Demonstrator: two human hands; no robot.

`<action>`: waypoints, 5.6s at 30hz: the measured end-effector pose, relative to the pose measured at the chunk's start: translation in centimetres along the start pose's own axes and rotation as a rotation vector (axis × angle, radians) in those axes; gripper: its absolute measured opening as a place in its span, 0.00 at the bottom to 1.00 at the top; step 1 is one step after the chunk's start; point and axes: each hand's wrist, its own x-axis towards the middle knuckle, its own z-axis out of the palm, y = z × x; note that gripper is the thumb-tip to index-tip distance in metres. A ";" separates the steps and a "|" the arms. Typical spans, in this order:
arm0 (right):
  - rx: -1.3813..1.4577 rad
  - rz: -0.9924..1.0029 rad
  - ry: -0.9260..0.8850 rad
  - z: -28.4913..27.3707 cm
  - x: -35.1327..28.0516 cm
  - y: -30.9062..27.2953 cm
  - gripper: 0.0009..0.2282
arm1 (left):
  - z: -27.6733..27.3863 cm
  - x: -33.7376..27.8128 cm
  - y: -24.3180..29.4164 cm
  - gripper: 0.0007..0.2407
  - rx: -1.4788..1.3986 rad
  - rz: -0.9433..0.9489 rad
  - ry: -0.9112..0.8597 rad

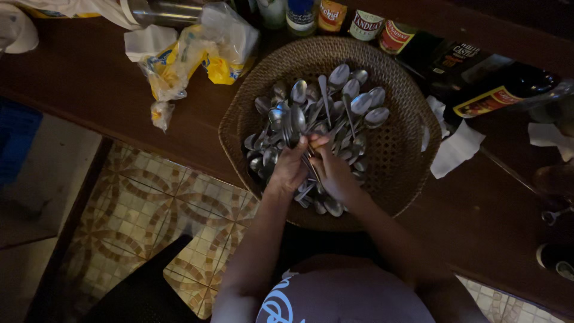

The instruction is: The person organizes spoons from a wicker basket by gathering them into a stack and placing them onto a shelf.

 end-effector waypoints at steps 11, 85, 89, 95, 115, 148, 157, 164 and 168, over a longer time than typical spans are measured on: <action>0.465 -0.067 -0.202 1.4 -2.1 0.3 0.27 | 1.0 -0.7 1.0 0.12 0.108 0.029 0.145; 0.283 -0.199 0.266 -3.6 8.7 3.3 0.07 | -0.1 -2.9 -0.5 0.13 0.034 -0.060 -0.091; -0.481 0.303 -0.159 -2.4 6.9 8.3 0.14 | -1.7 -2.4 0.3 0.13 -0.032 0.006 0.112; -0.514 0.195 0.120 2.0 5.4 11.2 0.05 | -1.9 -1.1 -0.2 0.13 -0.044 0.106 0.197; -0.215 -0.269 0.356 0.2 1.3 -4.9 0.23 | -1.3 0.5 -3.9 0.11 0.055 0.343 0.301; 0.182 -0.002 -0.094 -0.8 -2.3 -2.0 0.32 | -2.4 -2.0 -1.1 0.18 -0.081 0.203 0.115; 0.091 -0.139 -0.163 2.2 -3.4 0.8 0.24 | 0.8 -3.9 2.9 0.23 0.121 0.350 0.132; -0.037 -0.093 -0.255 0.5 -3.3 -0.7 0.18 | -0.9 -3.1 3.3 0.16 0.107 0.359 0.384; 0.043 0.013 -0.275 0.6 -1.8 -3.0 0.23 | 0.0 -3.1 3.7 0.14 0.147 0.431 0.188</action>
